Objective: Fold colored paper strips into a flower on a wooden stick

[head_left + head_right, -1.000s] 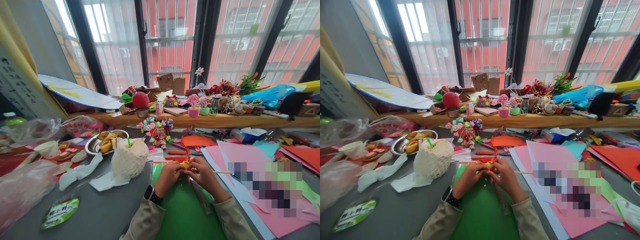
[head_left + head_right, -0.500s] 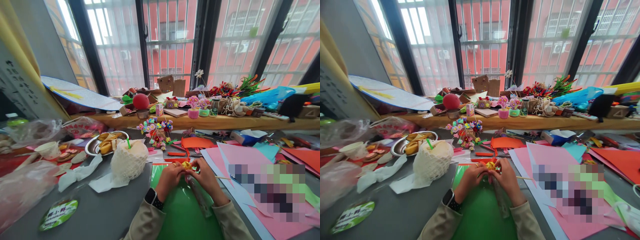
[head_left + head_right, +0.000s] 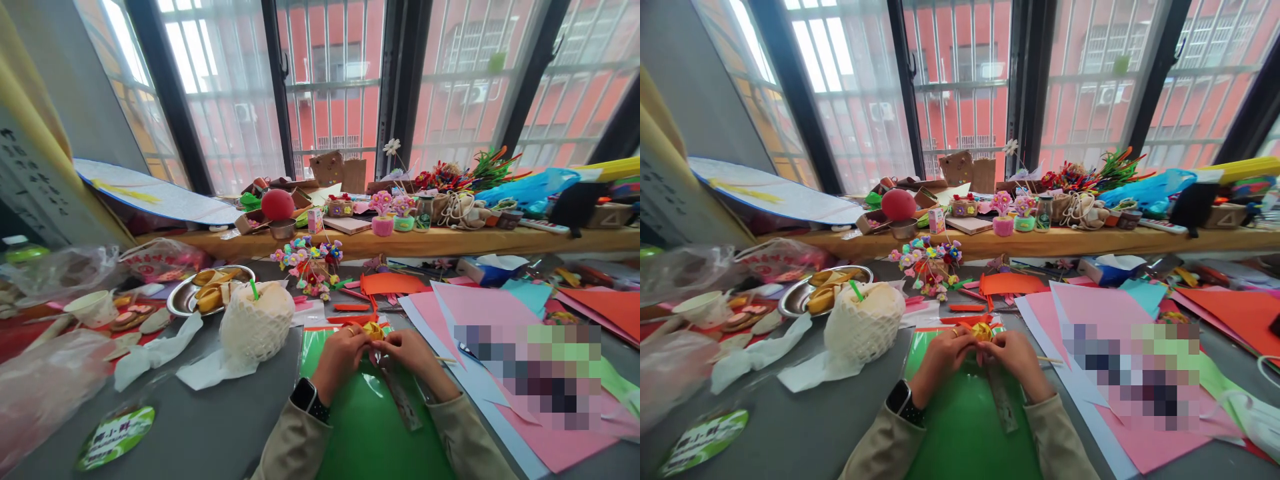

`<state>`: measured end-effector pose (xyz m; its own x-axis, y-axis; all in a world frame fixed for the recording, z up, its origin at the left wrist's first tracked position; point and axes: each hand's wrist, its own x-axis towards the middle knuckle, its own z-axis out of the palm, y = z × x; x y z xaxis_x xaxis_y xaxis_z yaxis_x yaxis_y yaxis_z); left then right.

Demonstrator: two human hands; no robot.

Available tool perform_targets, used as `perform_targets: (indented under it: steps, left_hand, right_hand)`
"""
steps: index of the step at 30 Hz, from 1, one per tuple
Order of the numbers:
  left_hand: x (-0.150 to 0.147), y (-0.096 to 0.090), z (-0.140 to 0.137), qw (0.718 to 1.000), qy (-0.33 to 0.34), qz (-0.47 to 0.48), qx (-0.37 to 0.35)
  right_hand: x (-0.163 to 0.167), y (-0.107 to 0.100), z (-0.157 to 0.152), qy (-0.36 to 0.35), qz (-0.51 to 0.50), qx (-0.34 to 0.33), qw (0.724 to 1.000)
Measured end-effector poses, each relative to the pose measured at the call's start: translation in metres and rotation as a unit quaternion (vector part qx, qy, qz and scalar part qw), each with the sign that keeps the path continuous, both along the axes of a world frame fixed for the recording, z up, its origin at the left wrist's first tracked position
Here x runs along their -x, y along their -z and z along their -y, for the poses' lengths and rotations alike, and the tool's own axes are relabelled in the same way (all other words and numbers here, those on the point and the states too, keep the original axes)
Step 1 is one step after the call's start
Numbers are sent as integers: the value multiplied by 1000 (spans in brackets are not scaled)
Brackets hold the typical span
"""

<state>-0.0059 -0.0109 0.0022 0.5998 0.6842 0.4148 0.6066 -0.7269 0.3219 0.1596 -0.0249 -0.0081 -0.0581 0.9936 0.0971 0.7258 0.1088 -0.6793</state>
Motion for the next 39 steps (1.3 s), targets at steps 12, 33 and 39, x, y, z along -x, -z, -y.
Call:
perform_targets:
  steps: [12, 33, 39]
  left_hand:
    - [1, -6, 3, 971, 47, 217, 92]
    - [12, -20, -3, 499, 168, 460, 715]
    - [12, -20, -4, 508, 194, 464, 700]
  right_hand:
    - [-4, -4, 0, 54, 27, -38, 997]
    - [6, -24, 15, -174, -126, 64, 975]
    - [7, -24, 16, -137, -108, 47, 984]
